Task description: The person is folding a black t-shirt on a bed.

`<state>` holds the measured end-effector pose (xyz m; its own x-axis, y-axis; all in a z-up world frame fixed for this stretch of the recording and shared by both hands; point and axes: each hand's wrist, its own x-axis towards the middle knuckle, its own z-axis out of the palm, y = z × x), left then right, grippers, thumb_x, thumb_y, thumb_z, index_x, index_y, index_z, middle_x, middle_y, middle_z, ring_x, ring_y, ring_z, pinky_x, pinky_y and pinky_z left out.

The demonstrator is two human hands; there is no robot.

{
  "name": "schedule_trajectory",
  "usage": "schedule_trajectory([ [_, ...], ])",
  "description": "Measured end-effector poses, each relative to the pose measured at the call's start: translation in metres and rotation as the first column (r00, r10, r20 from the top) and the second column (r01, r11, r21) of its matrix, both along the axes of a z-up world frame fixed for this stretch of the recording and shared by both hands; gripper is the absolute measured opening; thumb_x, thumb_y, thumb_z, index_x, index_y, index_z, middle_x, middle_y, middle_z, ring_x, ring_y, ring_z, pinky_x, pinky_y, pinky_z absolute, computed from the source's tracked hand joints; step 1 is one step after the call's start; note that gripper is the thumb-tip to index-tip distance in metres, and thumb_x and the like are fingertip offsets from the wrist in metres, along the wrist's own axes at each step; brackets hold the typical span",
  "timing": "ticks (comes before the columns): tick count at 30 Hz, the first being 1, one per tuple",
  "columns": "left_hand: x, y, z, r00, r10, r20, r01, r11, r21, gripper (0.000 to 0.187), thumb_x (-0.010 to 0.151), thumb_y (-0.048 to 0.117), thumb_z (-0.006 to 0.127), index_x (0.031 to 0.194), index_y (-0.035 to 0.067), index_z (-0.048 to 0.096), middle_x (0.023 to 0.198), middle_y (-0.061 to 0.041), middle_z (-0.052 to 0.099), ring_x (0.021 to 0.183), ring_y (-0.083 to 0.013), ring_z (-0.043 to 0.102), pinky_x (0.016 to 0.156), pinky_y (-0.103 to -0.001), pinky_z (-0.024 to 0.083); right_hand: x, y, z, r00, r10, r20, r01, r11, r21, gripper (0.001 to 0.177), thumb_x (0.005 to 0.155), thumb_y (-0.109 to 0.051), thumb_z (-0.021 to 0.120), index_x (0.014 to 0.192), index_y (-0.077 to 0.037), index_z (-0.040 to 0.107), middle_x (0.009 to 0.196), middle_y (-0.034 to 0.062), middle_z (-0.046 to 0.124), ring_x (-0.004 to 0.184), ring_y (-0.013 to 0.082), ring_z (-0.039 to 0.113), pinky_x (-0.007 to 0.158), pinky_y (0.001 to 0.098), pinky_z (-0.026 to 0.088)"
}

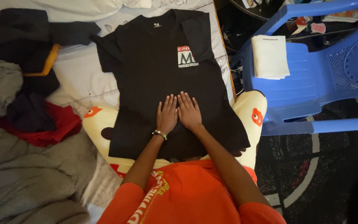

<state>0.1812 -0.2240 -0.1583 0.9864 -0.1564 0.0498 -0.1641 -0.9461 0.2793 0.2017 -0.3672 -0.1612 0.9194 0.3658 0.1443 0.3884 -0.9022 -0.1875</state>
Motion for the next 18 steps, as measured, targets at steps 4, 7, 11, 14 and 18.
schedule_trajectory([
  [4, 0.0019, 0.0004, -0.005, 1.0, -0.003, -0.004, 0.003, 1.0, 0.01, 0.057, 0.107, 0.032, 0.037, 0.161, 0.011, 0.032, 0.169, -0.004, 0.029, 0.157, -0.0187, 0.02, 0.126, -0.05, 0.012, 0.0002, -0.0001, -0.0028, 1.0, -0.003, 0.019, 0.003, 1.0, -0.002, 0.059, 0.104, -0.036, 0.041, 0.157, -0.01, 0.041, 0.166, 0.0064, 0.034, 0.154, 0.0187, 0.027, 0.126, 0.0466, 0.015],
  [7, 0.0022, 0.0002, -0.0047, 1.0, -0.003, -0.01, 0.003, 1.0, 0.02, 0.058, 0.107, 0.032, 0.037, 0.161, 0.011, 0.032, 0.169, -0.005, 0.028, 0.156, -0.0187, 0.02, 0.125, -0.05, 0.011, -0.0005, 0.0001, 0.0, 1.0, -0.004, 0.024, 0.005, 1.0, -0.021, 0.058, 0.105, -0.036, 0.042, 0.157, -0.01, 0.042, 0.167, 0.0062, 0.033, 0.155, 0.0186, 0.026, 0.126, 0.0465, 0.016],
  [11, 0.0026, 0.0002, -0.0039, 0.999, -0.001, -0.04, 0.002, 1.0, 0.014, 0.057, 0.108, 0.033, 0.036, 0.161, 0.012, 0.031, 0.169, -0.003, 0.027, 0.157, -0.0176, 0.019, 0.126, -0.05, 0.01, -0.0002, 0.0, 0.0024, 1.0, -0.003, 0.007, 0.003, 1.0, -0.022, 0.059, 0.104, -0.036, 0.042, 0.157, -0.01, 0.042, 0.167, 0.0065, 0.033, 0.155, 0.0189, 0.027, 0.126, 0.0467, 0.017],
  [14, 0.0021, -0.0006, -0.0032, 1.0, 0.005, -0.028, -0.005, 1.0, 0.025, 0.058, 0.107, 0.033, 0.036, 0.161, 0.012, 0.032, 0.169, -0.003, 0.027, 0.157, -0.0174, 0.019, 0.126, -0.05, 0.011, -0.0002, 0.0005, 0.0005, 1.0, -0.003, 0.013, 0.003, 1.0, -0.016, 0.059, 0.103, -0.036, 0.042, 0.156, -0.009, 0.041, 0.167, 0.0067, 0.033, 0.154, 0.0191, 0.027, 0.125, 0.0466, 0.017],
  [18, 0.0032, -0.0015, -0.0019, 0.998, 0.006, -0.055, -0.003, 0.999, 0.049, 0.058, 0.107, 0.034, 0.036, 0.16, 0.012, 0.031, 0.169, -0.004, 0.027, 0.156, -0.018, 0.019, 0.125, -0.05, 0.011, -0.0003, 0.0001, 0.0021, 1.0, -0.004, 0.017, 0.004, 1.0, -0.022, 0.059, 0.104, -0.036, 0.042, 0.157, -0.009, 0.041, 0.167, 0.0067, 0.033, 0.154, 0.019, 0.027, 0.126, 0.0465, 0.017],
])
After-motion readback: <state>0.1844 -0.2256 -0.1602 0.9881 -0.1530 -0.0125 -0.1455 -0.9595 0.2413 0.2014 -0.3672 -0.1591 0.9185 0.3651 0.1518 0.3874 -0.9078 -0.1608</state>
